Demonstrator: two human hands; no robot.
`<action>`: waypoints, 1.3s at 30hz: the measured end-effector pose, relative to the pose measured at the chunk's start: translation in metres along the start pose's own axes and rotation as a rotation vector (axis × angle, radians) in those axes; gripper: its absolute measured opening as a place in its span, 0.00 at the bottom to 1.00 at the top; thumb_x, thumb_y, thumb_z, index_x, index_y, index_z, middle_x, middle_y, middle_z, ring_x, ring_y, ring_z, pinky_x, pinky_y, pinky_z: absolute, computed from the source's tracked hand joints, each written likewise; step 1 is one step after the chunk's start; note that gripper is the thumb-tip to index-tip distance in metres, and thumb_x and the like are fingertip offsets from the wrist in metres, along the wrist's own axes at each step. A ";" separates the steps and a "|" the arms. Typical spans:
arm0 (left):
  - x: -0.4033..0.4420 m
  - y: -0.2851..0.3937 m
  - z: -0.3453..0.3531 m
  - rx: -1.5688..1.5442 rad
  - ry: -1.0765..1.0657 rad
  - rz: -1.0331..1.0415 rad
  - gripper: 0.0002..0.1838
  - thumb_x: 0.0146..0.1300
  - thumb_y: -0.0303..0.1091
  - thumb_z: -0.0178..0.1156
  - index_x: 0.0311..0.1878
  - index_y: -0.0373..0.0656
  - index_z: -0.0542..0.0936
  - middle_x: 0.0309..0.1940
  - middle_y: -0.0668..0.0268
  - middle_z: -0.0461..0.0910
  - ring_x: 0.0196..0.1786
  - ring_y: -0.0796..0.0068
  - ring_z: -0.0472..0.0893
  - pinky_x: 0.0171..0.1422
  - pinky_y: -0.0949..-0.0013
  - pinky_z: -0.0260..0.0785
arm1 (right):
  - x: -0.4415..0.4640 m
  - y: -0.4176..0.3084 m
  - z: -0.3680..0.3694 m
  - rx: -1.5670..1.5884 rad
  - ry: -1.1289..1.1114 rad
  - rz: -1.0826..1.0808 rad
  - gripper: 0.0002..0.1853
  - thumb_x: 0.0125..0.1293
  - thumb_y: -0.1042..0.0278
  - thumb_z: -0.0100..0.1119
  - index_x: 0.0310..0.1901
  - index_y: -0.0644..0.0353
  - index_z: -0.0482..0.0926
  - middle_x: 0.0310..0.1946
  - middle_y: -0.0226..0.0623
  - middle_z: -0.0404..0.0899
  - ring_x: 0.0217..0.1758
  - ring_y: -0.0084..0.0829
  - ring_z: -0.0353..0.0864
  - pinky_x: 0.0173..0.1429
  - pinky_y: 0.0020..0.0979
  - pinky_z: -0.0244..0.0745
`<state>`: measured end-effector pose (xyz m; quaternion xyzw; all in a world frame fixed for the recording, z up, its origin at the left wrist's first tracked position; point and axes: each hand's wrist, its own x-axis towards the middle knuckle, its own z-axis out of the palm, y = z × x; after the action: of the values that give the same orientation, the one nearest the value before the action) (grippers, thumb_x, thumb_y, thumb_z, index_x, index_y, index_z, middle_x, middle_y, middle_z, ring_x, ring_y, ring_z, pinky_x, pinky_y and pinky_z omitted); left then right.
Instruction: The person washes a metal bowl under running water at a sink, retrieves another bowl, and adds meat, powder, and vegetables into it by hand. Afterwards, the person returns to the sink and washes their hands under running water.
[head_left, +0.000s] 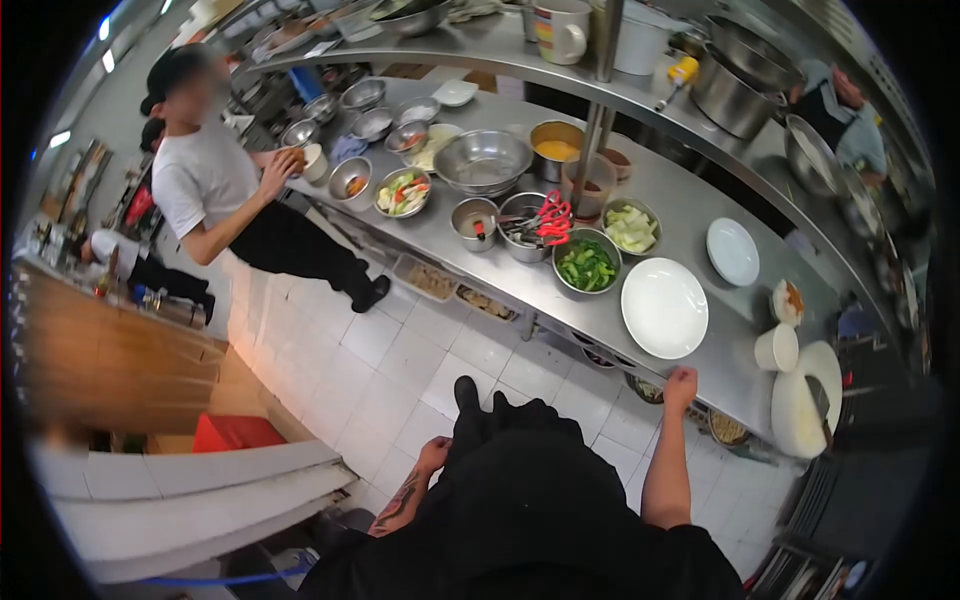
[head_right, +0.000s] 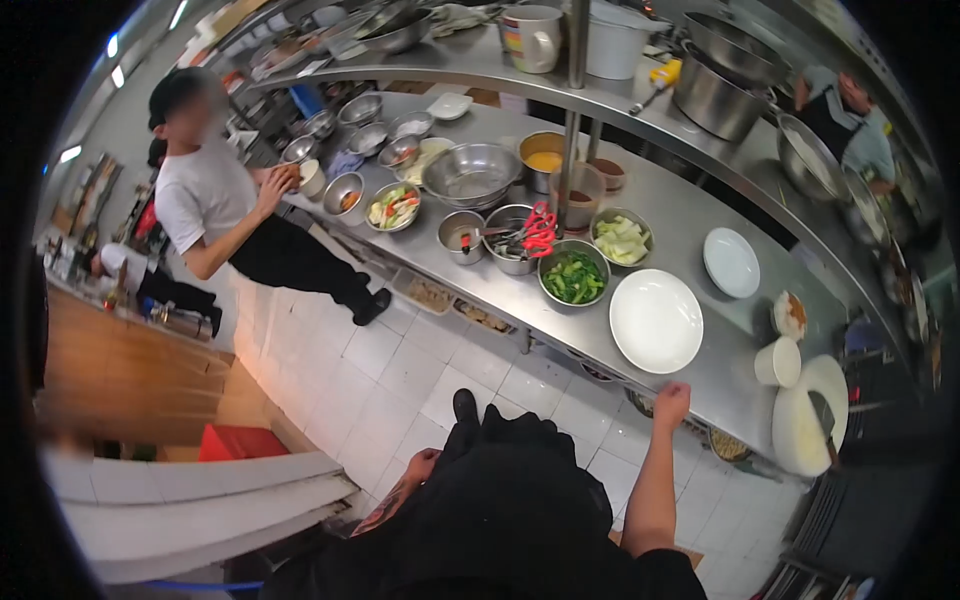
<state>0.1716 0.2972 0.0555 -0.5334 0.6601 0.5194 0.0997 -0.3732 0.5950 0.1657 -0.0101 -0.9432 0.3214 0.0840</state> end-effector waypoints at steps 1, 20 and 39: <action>-0.008 0.000 0.004 -0.010 0.019 -0.031 0.19 0.64 0.46 0.57 0.45 0.40 0.83 0.40 0.56 0.85 0.46 0.63 0.83 0.54 0.63 0.73 | -0.001 0.014 -0.001 0.108 0.014 -0.028 0.09 0.65 0.63 0.56 0.36 0.60 0.75 0.27 0.42 0.80 0.33 0.39 0.80 0.42 0.38 0.74; 0.080 0.039 0.006 0.268 -0.071 0.131 0.19 0.60 0.47 0.57 0.40 0.40 0.84 0.35 0.56 0.84 0.40 0.62 0.82 0.48 0.63 0.73 | -0.220 0.210 -0.120 0.328 -0.458 0.607 0.06 0.65 0.73 0.50 0.31 0.65 0.73 0.18 0.39 0.73 0.15 0.32 0.76 0.17 0.37 0.78; 0.089 0.045 0.008 0.567 -0.204 0.168 0.24 0.56 0.51 0.52 0.41 0.39 0.84 0.42 0.46 0.82 0.51 0.47 0.80 0.58 0.54 0.71 | -0.187 0.206 -0.083 0.232 -0.861 0.395 0.10 0.63 0.75 0.50 0.37 0.66 0.82 0.25 0.42 0.82 0.24 0.34 0.83 0.26 0.36 0.81</action>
<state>0.0955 0.2451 0.0171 -0.3729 0.8072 0.3717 0.2670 -0.1822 0.7954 0.0770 -0.0455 -0.8303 0.4093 -0.3756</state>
